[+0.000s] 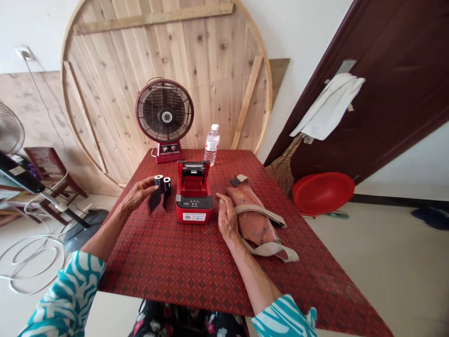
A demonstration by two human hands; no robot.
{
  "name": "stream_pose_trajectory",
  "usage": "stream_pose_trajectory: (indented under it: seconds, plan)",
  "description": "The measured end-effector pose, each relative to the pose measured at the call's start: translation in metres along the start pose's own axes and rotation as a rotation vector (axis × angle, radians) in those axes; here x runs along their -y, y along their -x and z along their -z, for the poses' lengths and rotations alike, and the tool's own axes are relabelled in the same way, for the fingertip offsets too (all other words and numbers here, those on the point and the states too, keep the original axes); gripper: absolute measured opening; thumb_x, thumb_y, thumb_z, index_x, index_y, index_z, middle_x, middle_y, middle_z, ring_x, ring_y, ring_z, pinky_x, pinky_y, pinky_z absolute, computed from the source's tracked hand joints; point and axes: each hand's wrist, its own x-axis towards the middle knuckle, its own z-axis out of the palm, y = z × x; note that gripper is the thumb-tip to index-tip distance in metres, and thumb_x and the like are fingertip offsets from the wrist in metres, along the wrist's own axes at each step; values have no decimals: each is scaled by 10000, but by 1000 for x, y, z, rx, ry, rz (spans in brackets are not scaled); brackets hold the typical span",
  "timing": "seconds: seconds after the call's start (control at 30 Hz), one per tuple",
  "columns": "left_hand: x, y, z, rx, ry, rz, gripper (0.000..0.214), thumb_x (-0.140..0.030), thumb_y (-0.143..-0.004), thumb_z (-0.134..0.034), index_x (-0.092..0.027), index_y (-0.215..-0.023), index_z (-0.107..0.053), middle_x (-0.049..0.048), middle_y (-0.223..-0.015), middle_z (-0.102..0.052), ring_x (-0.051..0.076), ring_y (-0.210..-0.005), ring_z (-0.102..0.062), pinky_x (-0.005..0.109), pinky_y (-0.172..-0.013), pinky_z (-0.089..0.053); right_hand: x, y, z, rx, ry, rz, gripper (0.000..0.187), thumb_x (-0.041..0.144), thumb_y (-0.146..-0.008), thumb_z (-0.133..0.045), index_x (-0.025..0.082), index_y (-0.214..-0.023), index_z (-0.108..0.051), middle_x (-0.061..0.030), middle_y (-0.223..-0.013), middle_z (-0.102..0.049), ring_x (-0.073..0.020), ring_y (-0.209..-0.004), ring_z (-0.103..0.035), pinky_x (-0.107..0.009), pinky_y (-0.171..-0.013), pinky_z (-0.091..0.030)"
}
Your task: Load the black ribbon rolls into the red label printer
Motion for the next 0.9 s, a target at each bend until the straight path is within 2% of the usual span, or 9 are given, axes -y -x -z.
stream_pose_trajectory:
  seconds: [0.1,0.2,0.3,0.37,0.57,0.67,0.9]
  plan:
    - [-34,-7,-27,75,51,-80,579,-421,-711,-740,-157,-1207,-602,105,-1083,-701,257,-1001,-643,333,-864,-506,3,-1,1,-5,-13,-4,339,356,-954,-339,193,-1088,-604,-95,-1099,-644,-207,-1050,-592,-402,-956,-470]
    - [-53,-14,-50,197,134,-71,606,-418,-698,-751,-162,-1223,-589,112,-1112,-691,266,-1016,-644,338,-855,-511,5,-2,2,-13,-23,6,341,351,-957,-334,194,-1095,-604,-96,-1096,-642,-206,-1051,-591,-397,-955,-472]
    - [-55,-16,-64,309,236,4,613,-424,-675,-761,-169,-1207,-595,139,-1128,-682,291,-982,-662,317,-722,-540,7,-3,3,-19,-32,18,330,333,-954,-341,195,-1097,-605,-93,-1092,-642,-204,-1057,-591,-391,-956,-475]
    - [-53,-14,-70,335,251,42,601,-437,-677,-755,-177,-1197,-600,146,-1120,-684,301,-970,-667,314,-681,-542,7,-3,2,-19,-42,22,319,319,-950,-348,197,-1094,-605,-91,-1090,-642,-202,-1056,-592,-390,-958,-474]
    - [-55,-15,-77,302,211,-25,608,-486,-683,-741,-152,-1175,-611,131,-1060,-703,278,-941,-672,353,-793,-527,6,-3,0,-22,-59,34,312,309,-943,-351,197,-1082,-607,-99,-1079,-643,-208,-1046,-596,-393,-957,-475]
    - [-60,-26,-75,267,52,-67,585,-467,-715,-711,-137,-1187,-612,115,-1062,-703,255,-927,-666,343,-809,-517,6,-3,1,-3,-53,34,312,303,-944,-354,189,-1091,-604,-102,-1089,-642,-207,-1052,-595,-394,-961,-471]
    - [-51,-57,-81,252,-579,-145,389,-371,-774,-627,-195,-1116,-688,20,-971,-729,213,-892,-656,299,-828,-489,8,-3,3,5,-48,25,326,302,-949,-339,183,-1103,-600,-104,-1101,-638,-203,-1063,-588,-390,-965,-465]
